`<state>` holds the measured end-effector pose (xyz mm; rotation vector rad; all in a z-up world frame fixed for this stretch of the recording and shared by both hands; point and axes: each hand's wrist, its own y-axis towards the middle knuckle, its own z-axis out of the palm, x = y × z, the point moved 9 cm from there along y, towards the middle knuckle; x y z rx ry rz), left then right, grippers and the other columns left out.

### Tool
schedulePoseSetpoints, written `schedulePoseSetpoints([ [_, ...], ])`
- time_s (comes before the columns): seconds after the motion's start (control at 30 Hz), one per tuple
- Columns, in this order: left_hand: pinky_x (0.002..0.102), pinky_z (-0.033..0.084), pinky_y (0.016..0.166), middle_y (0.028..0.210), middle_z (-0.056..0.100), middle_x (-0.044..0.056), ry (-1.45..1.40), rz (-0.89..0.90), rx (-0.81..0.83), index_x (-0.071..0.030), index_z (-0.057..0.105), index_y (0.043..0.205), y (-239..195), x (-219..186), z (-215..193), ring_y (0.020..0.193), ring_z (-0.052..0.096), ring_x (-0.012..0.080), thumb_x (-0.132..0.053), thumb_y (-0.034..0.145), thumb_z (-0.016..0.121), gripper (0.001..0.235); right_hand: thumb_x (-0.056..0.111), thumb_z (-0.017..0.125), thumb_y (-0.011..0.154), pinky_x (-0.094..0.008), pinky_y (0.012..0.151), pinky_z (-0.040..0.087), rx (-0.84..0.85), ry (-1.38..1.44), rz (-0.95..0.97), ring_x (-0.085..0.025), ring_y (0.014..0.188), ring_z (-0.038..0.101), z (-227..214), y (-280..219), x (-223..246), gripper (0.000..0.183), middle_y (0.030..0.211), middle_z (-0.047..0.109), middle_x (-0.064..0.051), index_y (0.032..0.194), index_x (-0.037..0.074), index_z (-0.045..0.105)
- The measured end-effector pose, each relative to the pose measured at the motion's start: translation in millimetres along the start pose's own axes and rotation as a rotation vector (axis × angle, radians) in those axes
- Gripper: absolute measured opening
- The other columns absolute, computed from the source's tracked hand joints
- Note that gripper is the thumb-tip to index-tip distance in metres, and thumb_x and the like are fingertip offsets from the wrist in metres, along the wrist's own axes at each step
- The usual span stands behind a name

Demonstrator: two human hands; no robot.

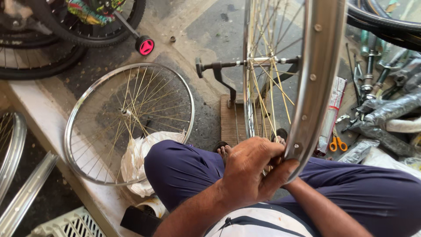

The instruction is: The person sits on the ground and works on a bicycle wheel, using a small tool to tighten the spokes. They rotate the wheel periodically to access different sections and continue the tightening process.

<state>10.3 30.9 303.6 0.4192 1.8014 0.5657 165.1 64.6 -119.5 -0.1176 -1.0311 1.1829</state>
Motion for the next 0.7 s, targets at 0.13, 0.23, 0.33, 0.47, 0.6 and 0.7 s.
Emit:
schedulePoseSetpoints([
  [0.13, 0.041, 0.05, 0.069, 0.08, 0.061, 0.009, 0.147, 0.085, 0.019, -0.006, 0.059, 0.099, -36, 10, 11, 0.069, 0.062, 0.0256, -0.015, 0.095, 0.076, 0.02, 0.043, 0.063, 0.094, -0.036, 0.086, 0.057, -0.227, -0.219, -0.122, -0.024, 0.097, 0.072, -11, -22, 25, 0.055, 0.109, 0.072, -0.013, 0.129, 0.001, 0.064],
  [0.23, 0.038, 0.052, 0.073, 0.087, 0.065, 0.007, 0.169, 0.183, 0.188, -0.007, 0.059, 0.101, -77, 36, 27, 0.076, 0.066, 0.0221, -0.013, 0.099, 0.078, 0.019, 0.044, 0.064, 0.094, -0.035, 0.086, 0.057, -0.404, -0.414, -0.263, -0.023, 0.096, 0.072, -20, -30, 66, 0.054, 0.108, 0.072, -0.013, 0.129, 0.002, 0.065],
  [0.33, 0.041, 0.049, 0.068, 0.075, 0.062, 0.007, 0.372, 0.042, 0.421, -0.008, 0.062, 0.089, -120, 89, 49, 0.071, 0.063, 0.0254, -0.019, 0.08, 0.08, 0.023, 0.044, 0.064, 0.094, -0.035, 0.086, 0.057, -0.577, -0.581, -0.36, -0.023, 0.096, 0.072, -12, -47, 77, 0.054, 0.107, 0.073, -0.012, 0.128, 0.002, 0.066],
  [0.47, 0.04, 0.052, 0.074, 0.08, 0.065, 0.008, 0.513, -0.083, 0.393, -0.004, 0.064, 0.097, -144, 114, 56, 0.078, 0.068, 0.0256, -0.017, 0.082, 0.078, 0.024, 0.045, 0.065, 0.094, -0.034, 0.086, 0.057, -0.732, -0.817, -0.454, -0.022, 0.095, 0.072, 21, -78, 101, 0.054, 0.106, 0.073, -0.012, 0.127, 0.002, 0.067],
  [0.6, 0.04, 0.052, 0.073, 0.08, 0.067, 0.008, 0.507, -0.085, 0.381, 0.002, 0.067, 0.107, -143, 109, 58, 0.076, 0.068, 0.0252, -0.016, 0.086, 0.077, 0.029, 0.043, 0.072, 0.085, -0.035, 0.078, 0.058, -0.662, -1.194, -0.62, -0.025, 0.088, 0.072, 79, -108, 140, 0.059, 0.1, 0.073, -0.015, 0.125, -0.001, 0.066],
  [0.7, 0.038, 0.052, 0.073, 0.088, 0.071, 0.01, 0.513, -0.057, 0.351, 0.004, 0.067, 0.111, -142, 108, 57, 0.078, 0.07, 0.0234, -0.013, 0.088, 0.075, 0.029, 0.035, 0.073, 0.088, -0.037, 0.073, 0.058, -0.675, -1.325, -0.666, -0.025, 0.081, 0.074, 91, -110, 148, 0.051, 0.096, 0.074, -0.017, 0.123, -0.001, 0.067],
])
